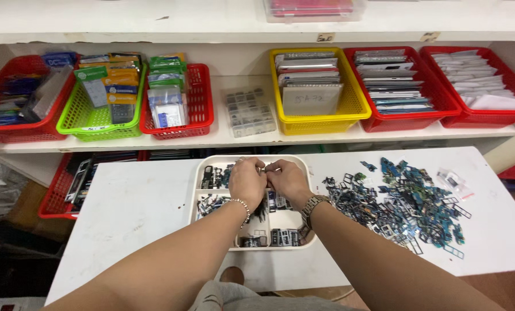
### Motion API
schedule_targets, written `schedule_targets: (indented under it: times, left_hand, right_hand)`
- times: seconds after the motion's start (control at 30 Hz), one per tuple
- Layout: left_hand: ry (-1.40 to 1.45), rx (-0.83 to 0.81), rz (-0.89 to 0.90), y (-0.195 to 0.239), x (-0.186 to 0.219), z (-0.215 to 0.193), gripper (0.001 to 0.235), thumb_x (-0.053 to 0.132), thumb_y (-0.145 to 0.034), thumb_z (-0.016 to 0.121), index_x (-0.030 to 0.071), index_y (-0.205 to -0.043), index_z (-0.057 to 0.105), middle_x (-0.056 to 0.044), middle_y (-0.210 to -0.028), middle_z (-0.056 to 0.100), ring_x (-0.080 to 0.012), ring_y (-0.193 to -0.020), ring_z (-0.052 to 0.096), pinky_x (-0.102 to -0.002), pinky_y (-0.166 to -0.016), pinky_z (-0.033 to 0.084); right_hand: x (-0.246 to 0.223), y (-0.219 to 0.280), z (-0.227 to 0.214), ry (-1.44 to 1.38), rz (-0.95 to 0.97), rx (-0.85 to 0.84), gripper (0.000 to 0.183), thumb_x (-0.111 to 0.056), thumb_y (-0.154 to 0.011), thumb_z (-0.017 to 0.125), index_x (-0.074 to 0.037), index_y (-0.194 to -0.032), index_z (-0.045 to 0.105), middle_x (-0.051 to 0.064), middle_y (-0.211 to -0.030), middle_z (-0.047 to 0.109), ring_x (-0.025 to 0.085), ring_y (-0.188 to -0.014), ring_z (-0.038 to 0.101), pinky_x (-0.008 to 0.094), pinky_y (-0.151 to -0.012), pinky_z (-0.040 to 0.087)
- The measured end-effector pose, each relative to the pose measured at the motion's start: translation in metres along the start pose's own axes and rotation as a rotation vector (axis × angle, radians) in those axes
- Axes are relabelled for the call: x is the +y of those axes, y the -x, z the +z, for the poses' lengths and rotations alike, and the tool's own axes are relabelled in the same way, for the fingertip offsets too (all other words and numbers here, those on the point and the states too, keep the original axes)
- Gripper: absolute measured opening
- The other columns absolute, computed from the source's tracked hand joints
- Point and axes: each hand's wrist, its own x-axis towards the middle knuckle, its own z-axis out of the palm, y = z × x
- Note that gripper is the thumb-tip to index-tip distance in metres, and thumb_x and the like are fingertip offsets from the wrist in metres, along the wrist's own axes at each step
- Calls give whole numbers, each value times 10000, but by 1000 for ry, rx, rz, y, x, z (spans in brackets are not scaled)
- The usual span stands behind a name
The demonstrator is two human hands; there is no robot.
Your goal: The person sorts small electronic components from a pile on a white table into compartments of a white tray. The person picks up components one by one and places them into the tray sections.
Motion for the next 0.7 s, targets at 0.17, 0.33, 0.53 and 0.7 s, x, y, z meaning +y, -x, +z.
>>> schedule_targets:
  times: [0.17, 0.33, 0.53, 0.7]
  left_hand:
    - [50, -96, 46, 24, 45, 35, 148, 117, -810, 732, 113, -949, 783, -143, -1061, 711, -321, -1044, 674, -421, -932, 539]
    - [79, -182, 94, 43, 97, 81, 160, 118, -857, 674, 134, -944, 808, -145, -1104, 711, -334, -1043, 677, -423, -944, 535]
    - [80, -314, 133, 60, 148, 136, 160, 142, -864, 680, 146, -952, 814, -147, -1095, 718, -318, -1047, 676, -417, -950, 534]
    - [125, -445, 173, 65, 169, 188, 162, 160, -845, 702, 127, -969, 801, -125, -989, 776, -279, -924, 743, -375, -890, 582]
  right_hand:
    - [33, 24, -56, -125, 60, 67, 234, -147, -908, 693, -8, -1090, 741, 74, -793, 763, 113, -610, 643, 269, -575, 525]
    - [71, 46, -117, -180, 106, 132, 211, -89, -915, 667, 18, -1086, 729, 92, -783, 740, 120, -607, 625, 282, -568, 510]
    - [120, 67, -181, -164, 183, 255, 240, -104, -906, 673, 9, -1112, 725, 76, -825, 759, 120, -683, 690, 261, -621, 546]
    - [171, 76, -231, -200, 191, 418, 293, -105, -887, 689, -3, -1161, 713, 100, -914, 766, 138, -731, 706, 293, -670, 565]
